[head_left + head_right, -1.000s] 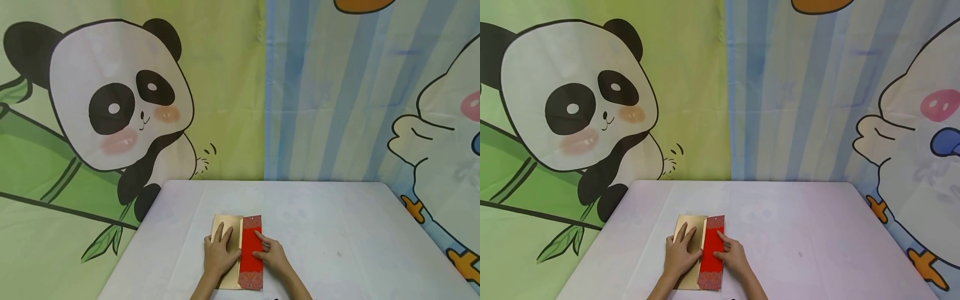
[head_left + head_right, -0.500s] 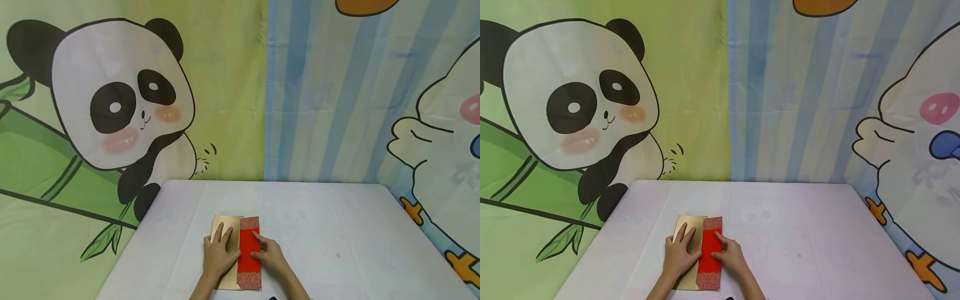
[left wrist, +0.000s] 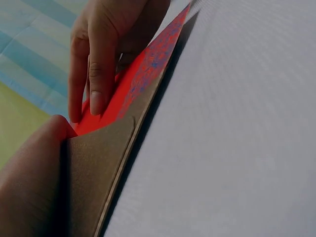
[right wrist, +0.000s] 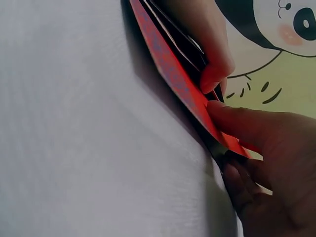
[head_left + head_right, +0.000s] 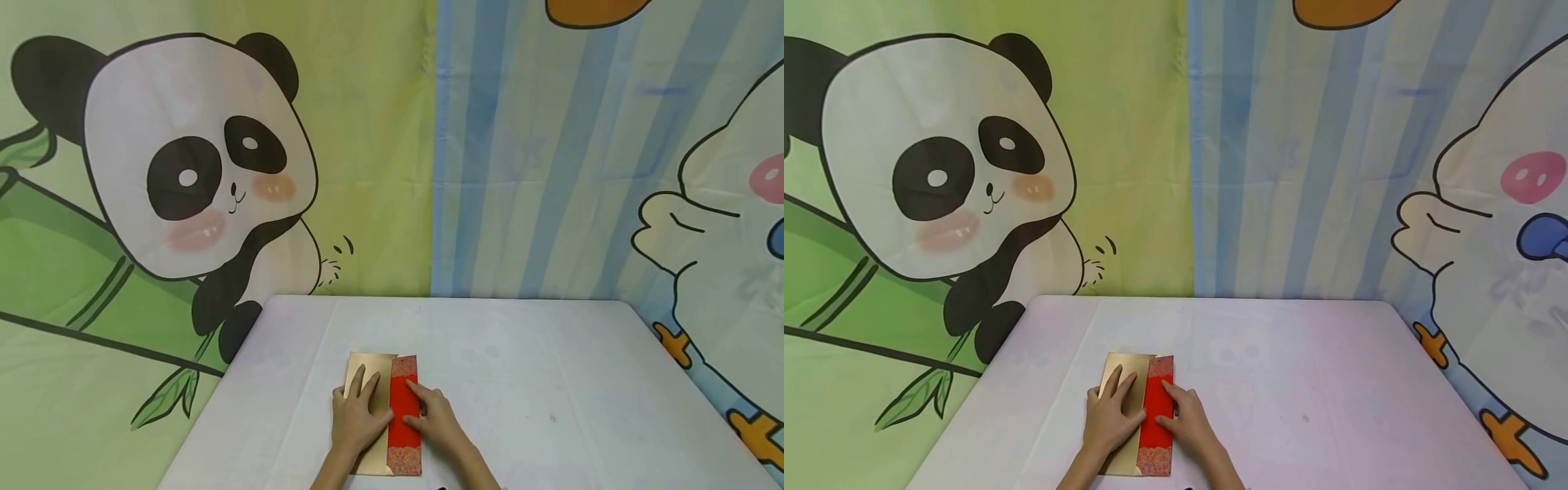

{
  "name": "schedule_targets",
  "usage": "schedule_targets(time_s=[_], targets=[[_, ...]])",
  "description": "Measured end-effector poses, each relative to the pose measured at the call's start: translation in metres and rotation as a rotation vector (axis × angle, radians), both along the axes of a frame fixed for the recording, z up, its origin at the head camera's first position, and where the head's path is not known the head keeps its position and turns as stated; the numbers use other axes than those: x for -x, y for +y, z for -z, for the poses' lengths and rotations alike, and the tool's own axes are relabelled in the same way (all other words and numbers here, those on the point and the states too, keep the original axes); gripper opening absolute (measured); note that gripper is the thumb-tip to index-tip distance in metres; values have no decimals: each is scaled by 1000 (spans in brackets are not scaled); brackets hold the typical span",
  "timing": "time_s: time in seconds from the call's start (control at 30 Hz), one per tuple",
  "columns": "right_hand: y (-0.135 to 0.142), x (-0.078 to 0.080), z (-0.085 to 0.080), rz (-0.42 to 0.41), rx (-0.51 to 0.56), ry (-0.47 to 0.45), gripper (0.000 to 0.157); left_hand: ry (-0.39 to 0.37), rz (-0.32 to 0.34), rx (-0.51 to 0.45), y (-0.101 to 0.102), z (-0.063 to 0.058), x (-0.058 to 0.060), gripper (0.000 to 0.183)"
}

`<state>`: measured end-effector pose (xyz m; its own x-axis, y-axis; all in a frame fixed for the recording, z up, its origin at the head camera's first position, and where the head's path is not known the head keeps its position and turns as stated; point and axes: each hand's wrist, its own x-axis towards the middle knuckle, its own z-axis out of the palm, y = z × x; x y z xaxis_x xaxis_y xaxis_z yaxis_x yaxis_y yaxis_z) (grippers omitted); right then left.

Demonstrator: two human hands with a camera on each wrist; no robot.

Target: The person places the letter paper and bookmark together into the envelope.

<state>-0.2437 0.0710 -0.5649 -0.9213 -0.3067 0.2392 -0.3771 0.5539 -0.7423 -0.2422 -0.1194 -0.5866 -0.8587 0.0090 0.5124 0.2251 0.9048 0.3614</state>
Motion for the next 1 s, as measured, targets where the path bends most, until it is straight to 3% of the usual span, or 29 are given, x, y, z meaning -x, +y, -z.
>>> schedule_targets(time_s=[0.27, 0.6, 1.0], targets=[[15, 2, 4, -8, -47, 66, 67, -7, -1, -11, 0, 0, -1, 69], [29, 4, 5, -77, -124, 21, 73, 4, 6, -6, 0, 0, -1, 68], [15, 8, 8, -114, -264, 163, 74, -5, 3, 13, 0, 0, 0, 68]])
